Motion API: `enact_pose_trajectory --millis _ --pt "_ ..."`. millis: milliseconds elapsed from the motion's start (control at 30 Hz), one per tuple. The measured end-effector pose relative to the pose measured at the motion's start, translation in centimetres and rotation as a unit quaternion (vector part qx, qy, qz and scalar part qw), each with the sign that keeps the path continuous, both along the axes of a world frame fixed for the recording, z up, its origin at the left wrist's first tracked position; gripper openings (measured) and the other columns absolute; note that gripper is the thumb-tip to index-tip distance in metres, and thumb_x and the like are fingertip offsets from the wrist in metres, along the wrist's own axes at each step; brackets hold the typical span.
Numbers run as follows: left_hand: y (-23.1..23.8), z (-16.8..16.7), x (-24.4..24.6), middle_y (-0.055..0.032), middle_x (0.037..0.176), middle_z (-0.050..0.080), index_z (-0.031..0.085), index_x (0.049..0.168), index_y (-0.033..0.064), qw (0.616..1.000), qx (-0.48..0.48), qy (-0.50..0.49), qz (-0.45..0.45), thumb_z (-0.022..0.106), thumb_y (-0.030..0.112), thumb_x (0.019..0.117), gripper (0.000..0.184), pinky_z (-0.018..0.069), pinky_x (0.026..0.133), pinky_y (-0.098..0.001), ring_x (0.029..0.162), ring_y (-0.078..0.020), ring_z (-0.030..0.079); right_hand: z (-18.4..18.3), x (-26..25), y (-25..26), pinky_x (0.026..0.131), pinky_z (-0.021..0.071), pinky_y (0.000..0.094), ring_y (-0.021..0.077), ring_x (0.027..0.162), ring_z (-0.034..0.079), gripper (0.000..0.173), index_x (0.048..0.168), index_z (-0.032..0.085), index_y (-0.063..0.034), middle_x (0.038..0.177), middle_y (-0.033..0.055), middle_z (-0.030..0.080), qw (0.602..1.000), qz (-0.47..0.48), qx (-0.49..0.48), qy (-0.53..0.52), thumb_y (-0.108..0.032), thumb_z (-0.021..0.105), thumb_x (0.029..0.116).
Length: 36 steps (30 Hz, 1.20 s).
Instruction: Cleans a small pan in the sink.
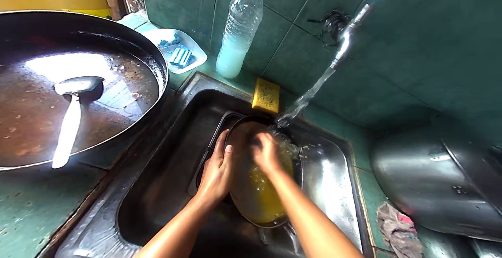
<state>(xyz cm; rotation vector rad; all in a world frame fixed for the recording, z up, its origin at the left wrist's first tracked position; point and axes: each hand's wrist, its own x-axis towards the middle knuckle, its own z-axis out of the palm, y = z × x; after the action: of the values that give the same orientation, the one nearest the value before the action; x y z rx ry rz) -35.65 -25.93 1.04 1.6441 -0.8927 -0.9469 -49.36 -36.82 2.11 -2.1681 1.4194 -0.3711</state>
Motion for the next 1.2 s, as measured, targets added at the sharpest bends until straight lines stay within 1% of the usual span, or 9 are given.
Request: enact_pose_trajectory --millis 133,333,467,533,733,833,1000,1100,1200 --pt "-0.1 -0.1 0.0 -0.0031 0.14 0.062 0.035 0.158 0.0314 1.0 -0.004 0.004 0.012 0.028 0.044 0.1097 0.051 0.0513 0.097 -0.0522 0.121 -0.0192 0.064 -0.4 2.6 3.5 0.093 0.0588 0.0409 0.0229 0.103 0.069 0.022 0.112 0.073 -0.0024 0.111 0.0131 0.07 0.991 0.111 -0.006 -0.075 -0.006 0.072 0.0903" --pt "0.0 0.5 0.0 -0.0047 0.142 0.061 0.033 0.16 0.0314 1.0 0.009 -0.008 0.003 0.027 0.051 0.108 0.056 0.0499 0.099 -0.0547 0.125 -0.0222 0.062 0.8 0.6 -2.0 0.102 0.0524 0.0545 0.0391 0.117 0.064 0.029 0.119 0.068 0.0041 0.124 0.0246 0.066 0.999 -0.038 -0.026 0.021 -0.004 0.072 0.0915" --pt "0.0 0.4 -0.1 -0.0046 0.129 0.068 0.036 0.158 0.0322 1.0 0.008 -0.02 0.018 0.028 0.046 0.1092 0.051 0.0527 0.091 -0.0529 0.113 -0.021 0.067 0.3 3.8 2.3 0.09 0.0587 0.0453 0.0266 0.102 0.069 0.024 0.112 0.071 0.0002 0.111 0.0157 0.069 0.992 0.066 -0.021 -0.106 -0.004 0.073 0.0887" --pt "0.1 0.4 0.2 -0.0029 0.141 0.062 0.034 0.159 0.0317 1.0 0.014 -0.009 0.007 0.028 0.044 0.1101 0.051 0.0499 0.099 -0.0538 0.124 -0.0205 0.062 -0.4 3.2 1.8 0.091 0.059 0.0454 0.026 0.102 0.069 0.023 0.113 0.071 -0.0001 0.113 0.0154 0.07 0.989 0.085 -0.022 -0.119 -0.005 0.073 0.0906" --pt "0.1 0.7 0.0 -0.0061 0.136 0.065 0.033 0.159 0.0343 1.0 0.021 -0.012 0.006 0.028 0.05 0.1087 0.053 0.0516 0.095 -0.0551 0.119 -0.0241 0.065 -0.1 2.9 -3.2 0.102 0.0511 0.0561 0.0397 0.116 0.065 0.028 0.118 0.065 0.0075 0.12 0.0262 0.067 0.987 -0.139 -0.05 -0.07 -0.005 0.068 0.0935" --pt "0.1 0.7 0.0 -0.0072 0.131 0.067 0.034 0.159 0.0339 1.0 0.021 -0.012 0.016 0.029 0.047 0.1091 0.052 0.0519 0.09 -0.0549 0.113 -0.0243 0.067 -0.9 4.2 -0.1 0.094 0.057 0.0455 0.0284 0.107 0.067 0.016 0.107 0.07 0.0032 0.112 0.0176 0.068 0.981 0.018 -0.087 -0.175 0.0 0.068 0.0914" --pt "0.1 0.5 0.0 -0.0065 0.126 0.069 0.035 0.159 0.0338 0.999 0.021 -0.028 0.019 0.025 0.048 0.1093 0.052 0.0526 0.09 -0.0522 0.11 -0.0217 0.068 -1.8 0.5 4.9 0.092 0.0573 0.0324 0.0152 0.101 0.068 0.012 0.095 0.074 0.0017 0.1 0.0099 0.072 0.933 0.25 0.067 -0.25 -0.003 0.064 0.0922" --pt "0.0 0.4 -0.7 -0.0072 0.122 0.07 0.034 0.159 0.0318 0.999 0.014 -0.043 0.019 0.024 0.047 0.1091 0.053 0.0539 0.088 -0.0518 0.106 -0.0215 0.069 -0.8 2.4 3.4 0.08 0.0584 0.0339 0.0167 0.087 0.067 0.005 0.086 0.073 0.0006 0.089 0.0093 0.068 0.962 0.166 -0.008 -0.216 -0.002 0.068 0.0879" --pt "0.0 0.7 -0.3 -0.0069 0.139 0.063 0.033 0.16 0.0292 0.998 0.02 -0.05 0.016 0.025 0.046 0.1086 0.055 0.0515 0.096 -0.0538 0.121 -0.0233 0.064 -0.5 5.2 -1.6 0.082 0.0582 0.0458 0.0268 0.092 0.068 0.006 0.091 0.07 0.0032 0.097 0.0164 0.069 0.977 0.008 -0.054 -0.205 0.001 0.072 0.0855"
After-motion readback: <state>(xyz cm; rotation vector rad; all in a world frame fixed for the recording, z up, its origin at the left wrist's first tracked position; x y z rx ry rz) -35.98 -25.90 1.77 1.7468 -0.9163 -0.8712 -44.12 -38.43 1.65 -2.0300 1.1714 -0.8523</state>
